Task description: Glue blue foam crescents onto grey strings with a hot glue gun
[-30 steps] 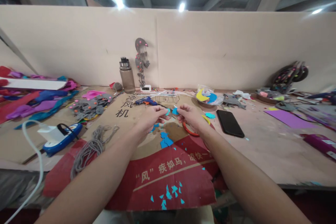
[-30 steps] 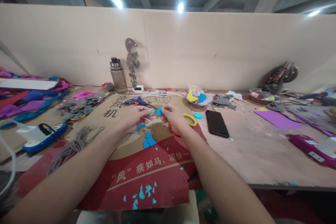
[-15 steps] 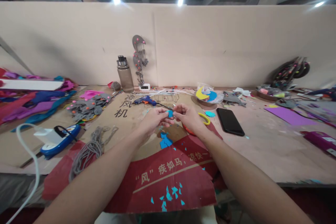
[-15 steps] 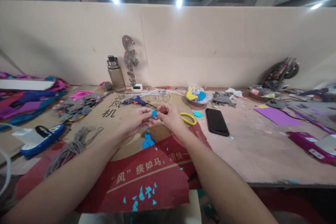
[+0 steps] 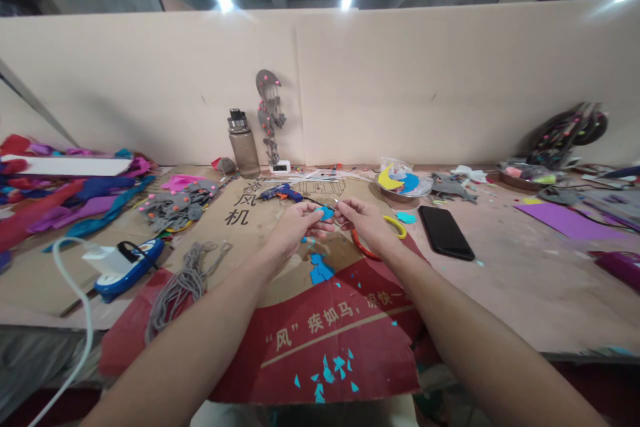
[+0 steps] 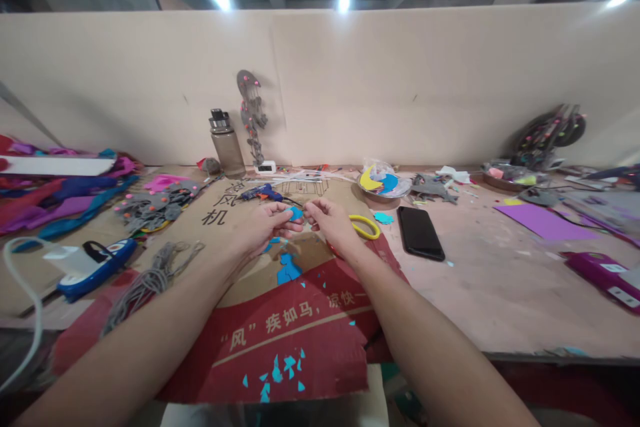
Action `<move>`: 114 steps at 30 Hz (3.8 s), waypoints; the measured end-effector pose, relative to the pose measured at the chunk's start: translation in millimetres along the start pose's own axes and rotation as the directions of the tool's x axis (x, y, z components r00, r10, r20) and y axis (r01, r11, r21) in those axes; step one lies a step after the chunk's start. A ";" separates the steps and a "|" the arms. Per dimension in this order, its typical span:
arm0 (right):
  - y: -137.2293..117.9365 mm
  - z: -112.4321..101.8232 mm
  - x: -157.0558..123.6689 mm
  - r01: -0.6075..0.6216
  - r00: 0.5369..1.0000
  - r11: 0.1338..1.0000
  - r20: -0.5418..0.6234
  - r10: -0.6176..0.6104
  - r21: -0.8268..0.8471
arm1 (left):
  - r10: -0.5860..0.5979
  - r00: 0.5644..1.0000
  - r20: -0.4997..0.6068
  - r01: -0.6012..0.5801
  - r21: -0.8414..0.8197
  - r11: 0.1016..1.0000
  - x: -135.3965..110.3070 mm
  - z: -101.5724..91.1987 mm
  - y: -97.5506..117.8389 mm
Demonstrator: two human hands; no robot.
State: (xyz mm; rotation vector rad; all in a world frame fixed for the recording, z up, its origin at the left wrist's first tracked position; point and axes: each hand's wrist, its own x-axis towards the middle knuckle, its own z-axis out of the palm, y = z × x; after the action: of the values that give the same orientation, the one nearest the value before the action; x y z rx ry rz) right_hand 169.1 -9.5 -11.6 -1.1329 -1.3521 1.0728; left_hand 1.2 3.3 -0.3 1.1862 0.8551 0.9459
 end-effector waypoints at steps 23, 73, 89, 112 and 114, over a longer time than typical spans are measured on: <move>8.7 9.7 -0.8 0.053 0.996 0.986 -0.068 -0.065 -0.160 | 0.008 0.999 -0.037 -0.005 0.084 0.996 4.6 -3.4 -6.8; -16.8 15.6 -30.9 0.457 0.773 0.549 0.618 0.146 -0.700 | 0.117 0.982 -0.150 -0.126 -0.050 0.991 13.6 -25.7 9.8; -21.8 20.5 -30.6 0.463 0.717 0.595 0.672 0.185 -0.657 | 0.115 0.984 -0.135 -0.121 -0.039 0.992 14.4 -25.9 8.7; -29.5 8.4 -28.5 0.424 0.677 0.703 0.715 0.173 -0.571 | 0.112 0.984 -0.142 -0.116 -0.019 0.993 14.2 -27.4 9.3; -29.3 3.5 -22.9 0.360 0.779 0.776 0.625 0.055 -0.517 | 0.108 0.986 -0.129 -0.106 0.026 0.994 13.4 -26.7 7.8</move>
State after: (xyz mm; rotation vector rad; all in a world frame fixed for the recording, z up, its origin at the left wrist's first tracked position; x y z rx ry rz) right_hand 164.2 -36.8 13.4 -1.1179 -2.4218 0.9163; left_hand -19.4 26.2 2.0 1.2057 0.9129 1.1151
